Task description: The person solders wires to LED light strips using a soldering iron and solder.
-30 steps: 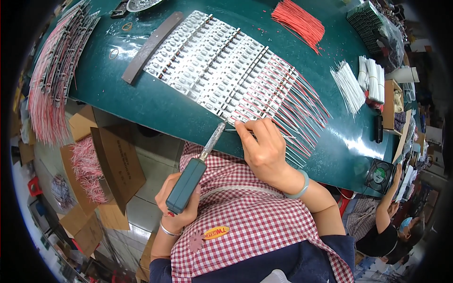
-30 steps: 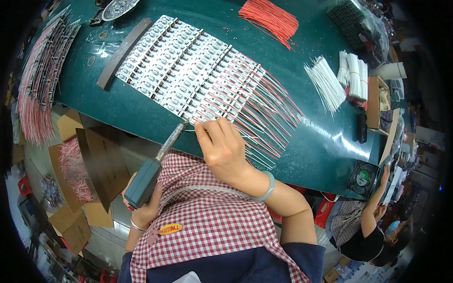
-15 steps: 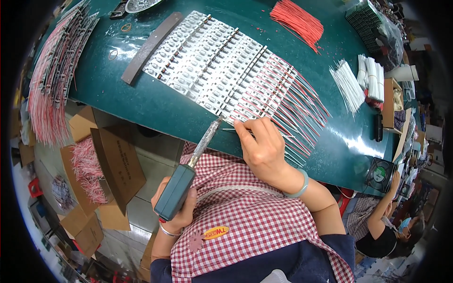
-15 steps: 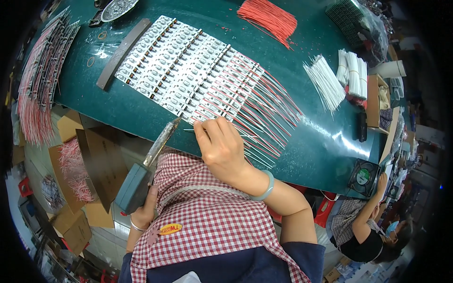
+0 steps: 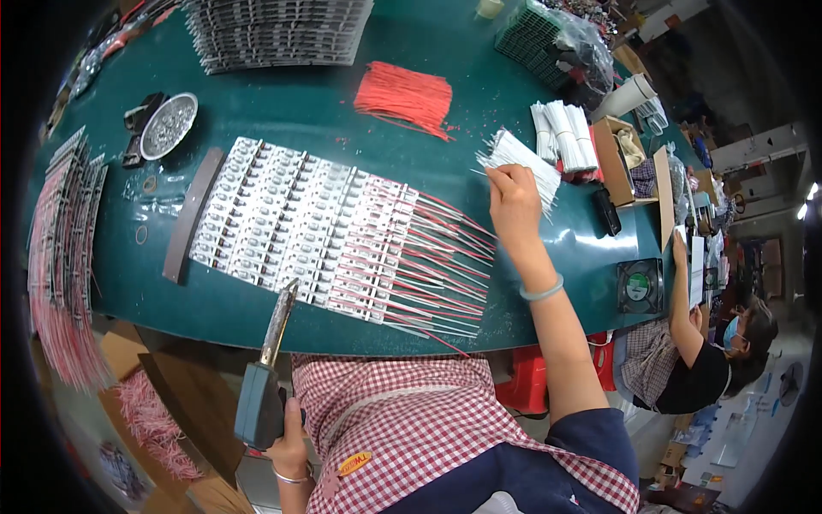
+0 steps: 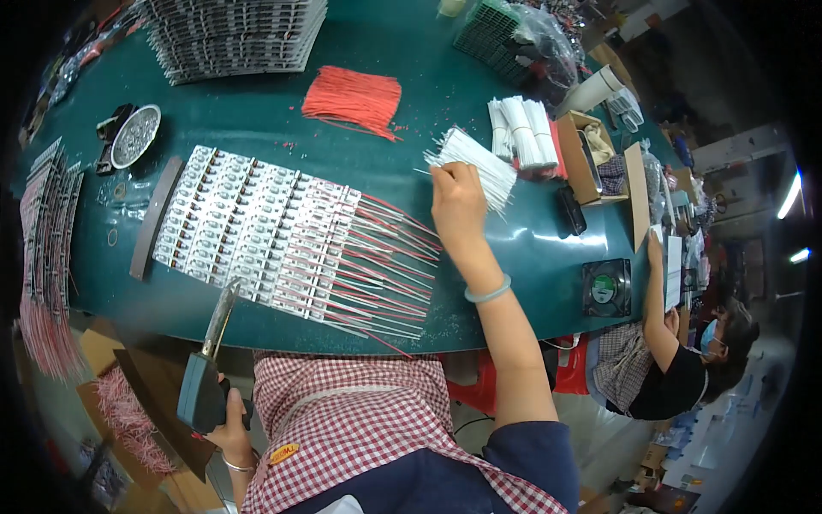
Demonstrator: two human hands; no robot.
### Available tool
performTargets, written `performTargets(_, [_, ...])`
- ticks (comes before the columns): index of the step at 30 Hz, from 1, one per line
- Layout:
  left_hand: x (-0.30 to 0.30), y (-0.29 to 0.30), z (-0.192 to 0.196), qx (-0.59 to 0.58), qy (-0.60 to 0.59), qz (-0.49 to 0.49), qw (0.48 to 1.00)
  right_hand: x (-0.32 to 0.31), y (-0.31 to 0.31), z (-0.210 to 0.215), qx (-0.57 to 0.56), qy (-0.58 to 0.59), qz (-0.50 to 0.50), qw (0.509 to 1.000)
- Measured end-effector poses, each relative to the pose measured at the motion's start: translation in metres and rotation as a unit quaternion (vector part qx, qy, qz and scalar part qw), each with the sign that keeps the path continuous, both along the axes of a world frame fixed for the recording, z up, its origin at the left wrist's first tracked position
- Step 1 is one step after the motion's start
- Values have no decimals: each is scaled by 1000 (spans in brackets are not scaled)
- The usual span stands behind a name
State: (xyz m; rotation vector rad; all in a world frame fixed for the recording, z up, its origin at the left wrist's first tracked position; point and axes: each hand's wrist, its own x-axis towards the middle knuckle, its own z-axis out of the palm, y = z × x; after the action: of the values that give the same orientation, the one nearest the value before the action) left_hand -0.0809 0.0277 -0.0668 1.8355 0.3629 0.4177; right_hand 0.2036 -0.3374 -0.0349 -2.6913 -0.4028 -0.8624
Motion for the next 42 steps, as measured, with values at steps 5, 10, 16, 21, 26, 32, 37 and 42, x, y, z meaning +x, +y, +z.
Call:
performTargets(5, [15, -1, 15, -4, 6, 33, 999, 20, -27, -19, -61, -43, -84, 994])
performTargets(10, [25, 0, 18, -18, 4, 41, 999, 26, -39, -26, -78, -43, -80, 993])
performTargets(16, [45, 8, 26, 40, -25, -17, 999, 28, -43, -21, -67, -49, -60, 995])
performTargets(21, [55, 16, 30, 50, -33, -21, 998, 32, -47, -10, -81, -29, -66, 994])
performTargets(26, [70, 15, 40, -7, -42, 10, 999, 34, -28, 26, -95, -24, -40, 994])
performTargets(32, [88, 22, 55, 34, -45, 0, 998, 44, 47, 78, -319, 21, 93, 943])
performTargets(37, [114, 12, 76, -16, -68, 16, 997, 63, 102, 47, -440, 109, 124, 883])
performTargets(42, [130, 10, 79, -55, -61, 43, 996, 69, 116, 62, -428, 197, 144, 870])
